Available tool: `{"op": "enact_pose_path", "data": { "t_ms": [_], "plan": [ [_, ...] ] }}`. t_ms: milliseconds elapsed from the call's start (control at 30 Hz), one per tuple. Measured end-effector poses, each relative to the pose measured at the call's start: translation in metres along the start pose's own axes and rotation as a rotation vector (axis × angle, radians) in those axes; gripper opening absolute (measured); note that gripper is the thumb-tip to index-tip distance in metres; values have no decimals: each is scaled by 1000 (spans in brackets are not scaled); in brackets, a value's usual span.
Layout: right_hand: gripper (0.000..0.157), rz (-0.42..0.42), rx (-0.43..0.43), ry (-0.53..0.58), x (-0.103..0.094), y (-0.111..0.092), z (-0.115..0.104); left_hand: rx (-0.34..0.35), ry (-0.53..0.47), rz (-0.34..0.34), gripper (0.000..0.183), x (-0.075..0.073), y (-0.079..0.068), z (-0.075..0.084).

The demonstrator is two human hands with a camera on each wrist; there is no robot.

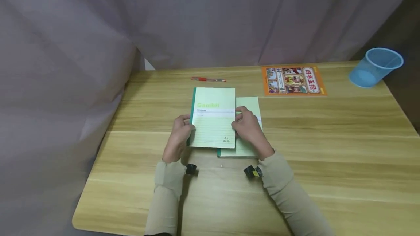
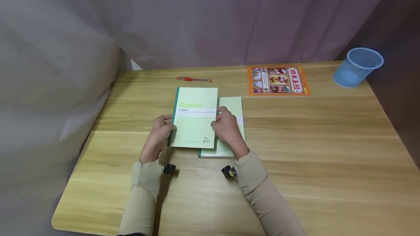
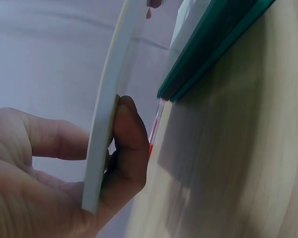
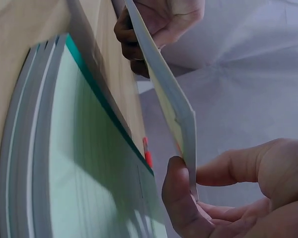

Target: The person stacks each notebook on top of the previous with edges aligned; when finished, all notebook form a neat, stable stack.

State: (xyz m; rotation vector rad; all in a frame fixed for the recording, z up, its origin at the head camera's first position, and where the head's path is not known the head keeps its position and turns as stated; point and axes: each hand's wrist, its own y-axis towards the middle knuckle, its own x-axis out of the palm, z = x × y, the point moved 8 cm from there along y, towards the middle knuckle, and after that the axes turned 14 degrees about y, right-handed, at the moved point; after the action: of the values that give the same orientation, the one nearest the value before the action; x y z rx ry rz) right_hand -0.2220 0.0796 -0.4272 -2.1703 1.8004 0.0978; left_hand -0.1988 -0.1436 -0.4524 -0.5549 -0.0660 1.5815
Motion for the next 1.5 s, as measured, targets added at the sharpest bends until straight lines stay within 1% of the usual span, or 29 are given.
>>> {"op": "enact_pose_path", "data": {
  "t_ms": [167, 300, 467, 533, 700, 900, 967, 1133, 1433, 1500],
  "plan": [
    [60, 7, 14, 19, -8, -1, 4, 1, 20, -16, 54, 8, 0, 1],
    [59, 20, 13, 37, -18, -2, 6, 12, 42, -36, 53, 16, 1, 4],
    [60, 29, 21, 29, -31, -4, 10, 31, 41, -72, 52, 28, 2, 9],
    [60, 29, 24, 8, -37, -5, 14, 52, 57, -89, 50, 32, 2, 10],
    [58, 37, 23, -16, -49, -7, 21, 115, 147, -119, 41, 40, 4, 13],
    [56, 43, 1, -29, -59, -10, 23, 160, 228, -132, 37, 49, 4, 17],
    [55, 45, 2, -38, -62, -12, 25, 185, 287, -120, 35, 52, 3, 18],
    [53, 44, 9, -52, -67, -15, 30, 208, 439, -78, 28, 57, -2, 21],
    [52, 26, -13, -123, -77, -16, 38, 241, 569, -66, 21, 69, -5, 23],
    [52, 21, -3, -128, -78, -17, 40, 236, 591, -60, 19, 71, -5, 23]
  ]
}}
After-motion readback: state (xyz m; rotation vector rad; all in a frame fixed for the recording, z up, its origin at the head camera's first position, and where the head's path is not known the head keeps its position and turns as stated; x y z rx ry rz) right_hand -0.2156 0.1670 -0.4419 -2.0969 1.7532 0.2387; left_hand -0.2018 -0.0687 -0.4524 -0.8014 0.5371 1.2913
